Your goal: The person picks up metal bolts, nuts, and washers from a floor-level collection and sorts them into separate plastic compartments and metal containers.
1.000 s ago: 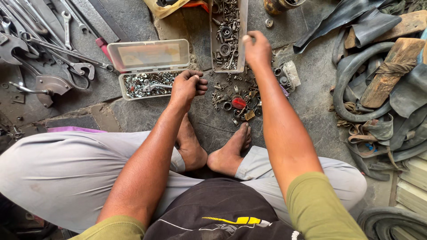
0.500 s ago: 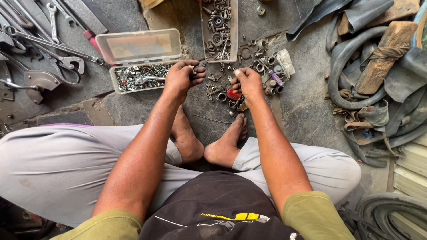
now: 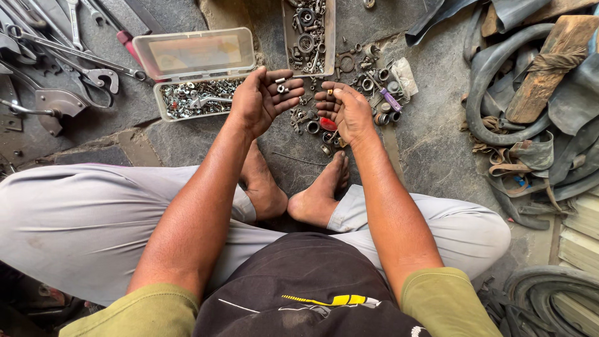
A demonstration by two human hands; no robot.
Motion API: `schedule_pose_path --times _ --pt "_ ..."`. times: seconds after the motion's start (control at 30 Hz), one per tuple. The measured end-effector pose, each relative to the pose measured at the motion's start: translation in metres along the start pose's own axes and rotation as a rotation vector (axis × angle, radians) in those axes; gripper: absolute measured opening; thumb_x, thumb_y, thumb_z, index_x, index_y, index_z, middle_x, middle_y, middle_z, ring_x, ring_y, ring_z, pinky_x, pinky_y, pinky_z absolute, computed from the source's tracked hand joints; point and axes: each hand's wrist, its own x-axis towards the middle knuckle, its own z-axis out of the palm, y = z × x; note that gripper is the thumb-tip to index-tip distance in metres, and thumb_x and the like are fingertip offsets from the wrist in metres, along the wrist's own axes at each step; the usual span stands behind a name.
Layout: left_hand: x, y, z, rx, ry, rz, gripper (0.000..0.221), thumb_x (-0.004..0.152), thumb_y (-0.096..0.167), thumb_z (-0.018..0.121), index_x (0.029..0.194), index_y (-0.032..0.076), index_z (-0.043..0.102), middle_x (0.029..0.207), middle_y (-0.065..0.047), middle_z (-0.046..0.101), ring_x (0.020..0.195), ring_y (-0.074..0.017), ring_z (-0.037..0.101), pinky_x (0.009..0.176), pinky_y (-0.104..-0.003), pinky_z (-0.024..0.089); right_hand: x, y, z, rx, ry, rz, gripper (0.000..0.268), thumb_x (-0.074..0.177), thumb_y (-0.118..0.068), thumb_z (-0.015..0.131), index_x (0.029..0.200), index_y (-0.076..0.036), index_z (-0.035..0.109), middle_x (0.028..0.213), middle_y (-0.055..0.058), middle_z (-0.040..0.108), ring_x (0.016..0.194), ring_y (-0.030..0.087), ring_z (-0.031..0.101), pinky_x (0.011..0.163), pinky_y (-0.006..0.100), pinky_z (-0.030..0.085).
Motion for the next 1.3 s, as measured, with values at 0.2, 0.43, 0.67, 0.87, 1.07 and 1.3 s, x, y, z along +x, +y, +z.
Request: schedule_pose_path --times 0.2,0.43,0.67,0.87,1.07,1.3 --pt "-0.004 0.001 0.002 0.005 -0.050 0.037 0.044 0.104 0.015 0.034 0.135 -0.009 0.055 0.118 -0.025 0.071 0.101 -0.0294 0.075 0.091 -0.040 0.064 -0.003 -0.001 0.012 -0.005 -0.064 -0.025 0.026 0.101 -0.009 0.055 0.124 0.001 0.063 0.106 0.015 0.074 0.090 0.021 0.073 0.082 0.036 0.062" --pt "0.008 -0.010 -0.009 0.170 0.061 0.045 0.040 0.090 -0.014 0.039 0.125 -0.005 0.056 0.113 -0.020 0.071 0.096 -0.0237 0.076 0.085 -0.032 0.066 -0.010 -0.008 0.027 0.008 -0.136 -0.066 0.024 0.103 -0.006 0.058 0.126 0.000 0.061 0.111 0.015 0.073 0.095 0.021 0.073 0.087 0.036 0.062" --pt "0.019 -0.019 -0.024 0.240 0.117 0.033 0.032 0.092 -0.010 0.042 0.120 -0.004 0.057 0.106 -0.017 0.072 0.088 -0.0219 0.076 0.077 -0.031 0.066 -0.011 -0.007 0.027 0.033 -0.188 -0.062 0.024 0.103 -0.005 0.058 0.127 0.000 0.061 0.114 0.015 0.072 0.099 0.021 0.073 0.091 0.036 0.063" --pt "0.024 -0.021 -0.037 0.437 0.303 0.067 0.028 0.095 -0.001 0.046 0.115 0.000 0.066 0.090 -0.009 0.071 0.072 -0.0153 0.070 0.063 -0.028 0.061 0.005 0.000 0.002 -0.413 0.120 -0.122 0.021 0.097 -0.007 0.066 0.116 -0.001 0.071 0.100 0.013 0.076 0.085 0.018 0.072 0.076 0.031 0.062" --pt "0.024 -0.027 -0.052 0.574 0.395 -0.002 0.025 0.096 0.008 0.050 0.111 0.002 0.069 0.081 -0.004 0.065 0.062 -0.0132 0.061 0.053 -0.028 0.051 0.023 -0.009 -0.008 -1.322 0.072 -0.351 0.017 0.091 -0.008 0.076 0.107 -0.009 0.080 0.101 0.007 0.079 0.085 0.013 0.072 0.078 0.031 0.057" --pt "0.022 -0.026 -0.049 0.643 0.373 -0.028 0.028 0.097 0.003 0.048 0.116 0.003 0.069 0.084 -0.004 0.067 0.064 -0.0106 0.063 0.057 -0.027 0.056 0.024 -0.028 0.028 -1.169 0.270 -0.393 0.023 0.099 -0.019 0.067 0.121 -0.012 0.069 0.101 0.004 0.074 0.084 0.015 0.074 0.075 0.031 0.063"
